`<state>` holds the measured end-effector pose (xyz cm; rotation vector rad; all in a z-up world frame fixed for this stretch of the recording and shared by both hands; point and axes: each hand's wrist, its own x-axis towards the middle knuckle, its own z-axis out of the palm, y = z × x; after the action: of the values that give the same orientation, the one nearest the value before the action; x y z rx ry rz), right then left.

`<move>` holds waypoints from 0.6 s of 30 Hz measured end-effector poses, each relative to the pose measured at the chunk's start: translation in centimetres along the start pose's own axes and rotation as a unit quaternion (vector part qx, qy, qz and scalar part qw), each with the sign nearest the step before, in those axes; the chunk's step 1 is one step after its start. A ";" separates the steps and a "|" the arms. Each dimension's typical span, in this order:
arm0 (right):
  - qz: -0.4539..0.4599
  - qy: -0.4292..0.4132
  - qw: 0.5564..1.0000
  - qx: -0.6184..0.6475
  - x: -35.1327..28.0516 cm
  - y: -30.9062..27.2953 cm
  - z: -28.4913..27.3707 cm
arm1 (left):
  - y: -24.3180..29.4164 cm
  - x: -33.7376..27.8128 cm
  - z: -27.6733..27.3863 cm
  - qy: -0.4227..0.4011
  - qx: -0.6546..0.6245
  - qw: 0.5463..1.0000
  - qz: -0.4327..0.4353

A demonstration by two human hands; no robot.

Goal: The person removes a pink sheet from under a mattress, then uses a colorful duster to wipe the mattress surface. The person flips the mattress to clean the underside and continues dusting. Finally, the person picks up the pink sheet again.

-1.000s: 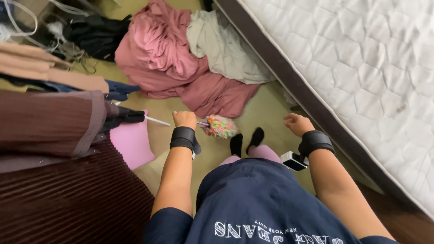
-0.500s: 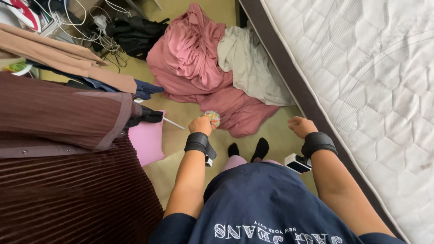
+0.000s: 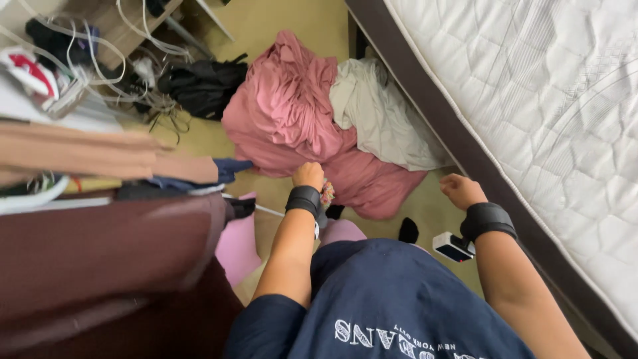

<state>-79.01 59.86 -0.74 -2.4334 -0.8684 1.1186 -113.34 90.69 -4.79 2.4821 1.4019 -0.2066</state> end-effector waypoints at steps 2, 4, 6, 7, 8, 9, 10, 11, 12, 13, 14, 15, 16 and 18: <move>0.039 0.007 0.999 -0.016 0.3 -1.0 1.8 | -1.1 1.6 -0.3 -0.019 -0.036 0.997 0.062; 0.042 -0.004 0.999 -0.012 0.8 -2.4 4.3 | -1.2 2.9 -0.9 -0.036 -0.055 0.993 0.101; 0.041 -0.016 0.999 -0.009 1.6 -4.8 6.1 | -0.1 3.9 -2.8 -0.050 -0.075 0.987 0.136; 0.020 -0.012 1.000 0.000 1.9 -6.5 6.8 | 0.7 4.2 -4.4 -0.039 -0.095 0.982 0.159; -0.002 -0.007 1.000 0.013 2.2 -8.3 7.7 | 1.4 4.6 -6.2 -0.027 -0.112 0.976 0.183; 0.002 -0.006 1.000 0.014 2.3 -10.3 7.9 | 1.9 5.2 -9.0 -0.029 -0.113 0.976 0.186; -0.001 0.000 1.000 0.026 2.3 -12.2 8.4 | 2.4 5.5 -11.8 -0.012 -0.136 0.973 0.188; -0.004 0.006 0.999 0.038 2.1 -13.9 8.8 | 2.9 5.7 -14.5 0.004 -0.158 0.969 0.190; 0.000 0.006 0.999 0.039 2.1 -14.7 8.8 | 2.5 6.6 -15.2 0.001 -0.159 0.969 0.191; 0.001 0.004 0.999 0.044 1.9 -15.5 8.8 | 2.1 7.3 -15.9 0.004 -0.166 0.966 0.198; -0.004 0.002 0.999 0.046 2.3 -16.5 8.6 | 1.7 8.4 -16.7 0.012 -0.173 0.964 0.201; -0.006 0.001 0.999 0.045 2.5 -16.3 8.8 | 1.2 8.6 -16.5 0.014 -0.173 0.965 0.199; -0.011 0.001 0.999 0.034 2.9 -16.3 9.1 | 0.6 8.8 -16.3 0.025 -0.175 0.959 0.220; -0.015 0.000 1.000 0.024 3.4 -16.2 9.4 | -0.2 9.5 -15.1 0.035 -0.176 0.954 0.242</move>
<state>-90.87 74.73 -0.38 -2.3732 -0.8662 1.1166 -108.83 103.24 7.07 2.4454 0.7294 0.2181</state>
